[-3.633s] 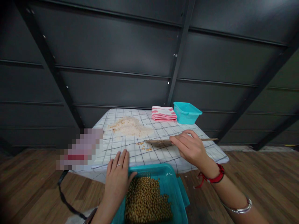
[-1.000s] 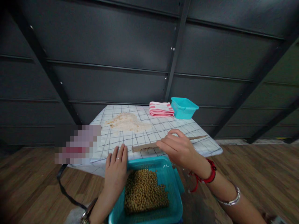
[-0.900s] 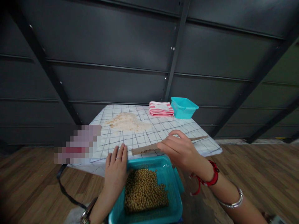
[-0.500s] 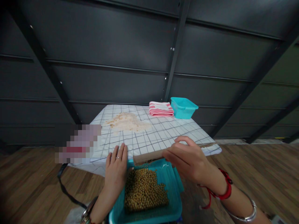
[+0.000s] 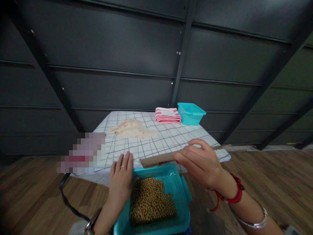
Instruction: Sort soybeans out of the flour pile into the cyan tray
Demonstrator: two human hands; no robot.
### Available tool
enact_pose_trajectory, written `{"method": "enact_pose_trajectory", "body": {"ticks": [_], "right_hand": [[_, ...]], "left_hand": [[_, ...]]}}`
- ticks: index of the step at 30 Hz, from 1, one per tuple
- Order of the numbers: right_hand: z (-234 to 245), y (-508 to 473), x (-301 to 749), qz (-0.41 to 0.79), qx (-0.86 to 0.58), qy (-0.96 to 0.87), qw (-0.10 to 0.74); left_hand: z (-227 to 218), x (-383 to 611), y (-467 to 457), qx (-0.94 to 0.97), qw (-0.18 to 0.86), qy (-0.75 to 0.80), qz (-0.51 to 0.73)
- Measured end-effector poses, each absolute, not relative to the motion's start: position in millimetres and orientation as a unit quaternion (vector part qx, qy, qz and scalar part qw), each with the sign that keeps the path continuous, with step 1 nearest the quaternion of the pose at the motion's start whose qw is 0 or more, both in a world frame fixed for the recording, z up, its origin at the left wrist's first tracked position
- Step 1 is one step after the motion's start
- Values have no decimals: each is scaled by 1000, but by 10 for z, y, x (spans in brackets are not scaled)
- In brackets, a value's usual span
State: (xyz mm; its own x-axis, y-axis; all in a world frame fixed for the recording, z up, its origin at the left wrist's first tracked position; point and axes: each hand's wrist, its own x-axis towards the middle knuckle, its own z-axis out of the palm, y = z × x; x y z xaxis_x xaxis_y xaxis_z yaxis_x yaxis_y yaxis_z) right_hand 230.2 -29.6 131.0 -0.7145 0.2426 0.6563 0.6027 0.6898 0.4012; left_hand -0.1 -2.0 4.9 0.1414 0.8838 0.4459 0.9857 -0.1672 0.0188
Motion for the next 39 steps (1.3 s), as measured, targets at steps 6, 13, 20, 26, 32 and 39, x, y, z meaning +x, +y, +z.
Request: {"method": "enact_pose_trajectory", "body": {"ticks": [6, 13, 20, 26, 32, 39], "right_hand": [[1234, 235, 2254, -408, -231, -818, 333], [1147, 1076, 2058, -430, -265, -782, 366], [971, 1433, 1950, -413, -262, -771, 408], [872, 1440, 2015, -396, -241, -786, 409], [870, 1410, 2043, -389, -232, -792, 409], [919, 1370, 2090, -413, -235, -763, 439]], "left_hand": [[66, 7, -14, -741, 120, -641, -162], [47, 9, -9, -735, 129, -643, -174], [-35, 6, 29, -731, 165, -634, -193], [-67, 14, 35, -730, 169, -634, -191], [-145, -19, 49, -739, 183, -616, -202], [-179, -26, 61, -740, 185, -612, -209]]}}
